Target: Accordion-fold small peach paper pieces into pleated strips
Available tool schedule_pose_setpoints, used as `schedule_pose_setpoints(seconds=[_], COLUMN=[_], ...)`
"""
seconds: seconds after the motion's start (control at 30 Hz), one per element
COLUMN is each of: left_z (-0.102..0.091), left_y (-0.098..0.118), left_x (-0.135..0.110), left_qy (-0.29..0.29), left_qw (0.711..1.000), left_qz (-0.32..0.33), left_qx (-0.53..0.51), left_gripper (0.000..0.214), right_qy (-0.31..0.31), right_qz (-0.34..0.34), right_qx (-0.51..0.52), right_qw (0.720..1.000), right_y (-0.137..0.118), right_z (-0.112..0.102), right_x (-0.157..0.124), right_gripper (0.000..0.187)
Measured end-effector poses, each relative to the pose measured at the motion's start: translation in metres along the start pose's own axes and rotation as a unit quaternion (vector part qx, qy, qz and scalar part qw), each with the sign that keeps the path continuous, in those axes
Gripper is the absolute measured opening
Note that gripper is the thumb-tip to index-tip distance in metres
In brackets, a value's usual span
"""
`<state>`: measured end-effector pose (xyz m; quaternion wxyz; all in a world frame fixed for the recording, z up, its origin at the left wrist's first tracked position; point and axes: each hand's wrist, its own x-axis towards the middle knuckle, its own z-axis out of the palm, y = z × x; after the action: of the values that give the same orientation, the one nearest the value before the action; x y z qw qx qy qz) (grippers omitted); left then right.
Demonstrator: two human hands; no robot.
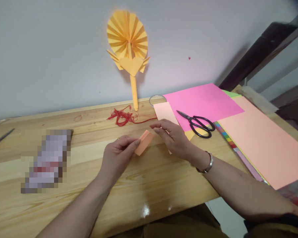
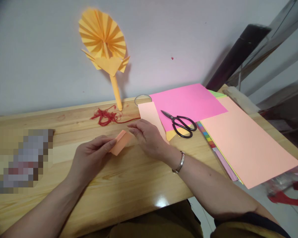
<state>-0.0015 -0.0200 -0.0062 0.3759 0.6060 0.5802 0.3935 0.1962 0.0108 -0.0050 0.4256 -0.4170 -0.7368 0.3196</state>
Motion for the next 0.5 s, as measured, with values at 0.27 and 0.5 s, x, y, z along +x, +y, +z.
schedule_pose_setpoints(seconds=[0.27,0.5], left_z=[-0.001,0.002], left_y=[0.001,0.006], left_x=[-0.003,-0.003], left_qy=[-0.064,-0.088], left_qw=[0.988,0.983], left_qz=[-0.081,-0.111], left_qx=[-0.117,-0.118], left_gripper=[0.02,0.02], right_qy=[-0.065,-0.092], right_qz=[0.169,0.198], right_qx=[0.108,0.084], right_qw=[0.978,0.972], right_y=[-0.007,-0.012], right_z=[-0.001,0.0], right_x=[0.002,0.002], right_gripper=[0.034,0.028])
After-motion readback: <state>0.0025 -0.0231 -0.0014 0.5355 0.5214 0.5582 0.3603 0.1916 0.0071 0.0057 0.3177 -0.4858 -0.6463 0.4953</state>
